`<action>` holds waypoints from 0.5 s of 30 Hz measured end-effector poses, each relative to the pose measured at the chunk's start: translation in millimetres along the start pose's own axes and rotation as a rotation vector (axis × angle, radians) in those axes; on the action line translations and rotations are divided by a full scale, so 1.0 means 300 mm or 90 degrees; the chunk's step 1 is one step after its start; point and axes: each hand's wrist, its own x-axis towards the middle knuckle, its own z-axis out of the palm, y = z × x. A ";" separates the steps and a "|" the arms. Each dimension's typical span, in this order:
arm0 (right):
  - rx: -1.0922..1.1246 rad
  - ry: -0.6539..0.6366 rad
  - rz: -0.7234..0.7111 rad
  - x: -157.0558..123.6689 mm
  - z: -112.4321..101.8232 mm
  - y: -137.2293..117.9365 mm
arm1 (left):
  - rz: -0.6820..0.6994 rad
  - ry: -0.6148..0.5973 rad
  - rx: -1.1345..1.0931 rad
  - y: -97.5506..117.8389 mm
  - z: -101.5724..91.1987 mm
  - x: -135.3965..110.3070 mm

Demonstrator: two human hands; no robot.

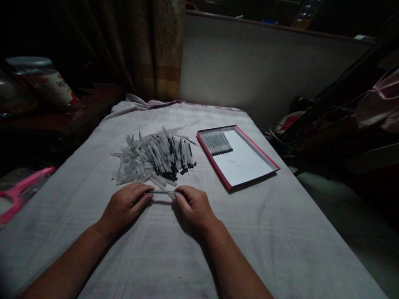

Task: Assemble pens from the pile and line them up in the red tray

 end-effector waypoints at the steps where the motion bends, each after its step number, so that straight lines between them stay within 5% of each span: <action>1: 0.007 0.023 0.023 0.002 -0.012 0.007 | -0.054 0.012 0.050 -0.019 -0.011 0.000; 5: 0.044 0.095 0.105 0.009 -0.046 0.033 | -0.224 -0.013 0.221 -0.063 -0.036 0.002; 11: 0.048 0.092 0.114 0.009 -0.042 0.035 | -0.238 -0.076 0.283 -0.039 -0.036 0.011; 15: 0.083 0.096 0.108 0.008 -0.038 0.032 | -0.260 0.011 0.194 -0.046 -0.043 0.008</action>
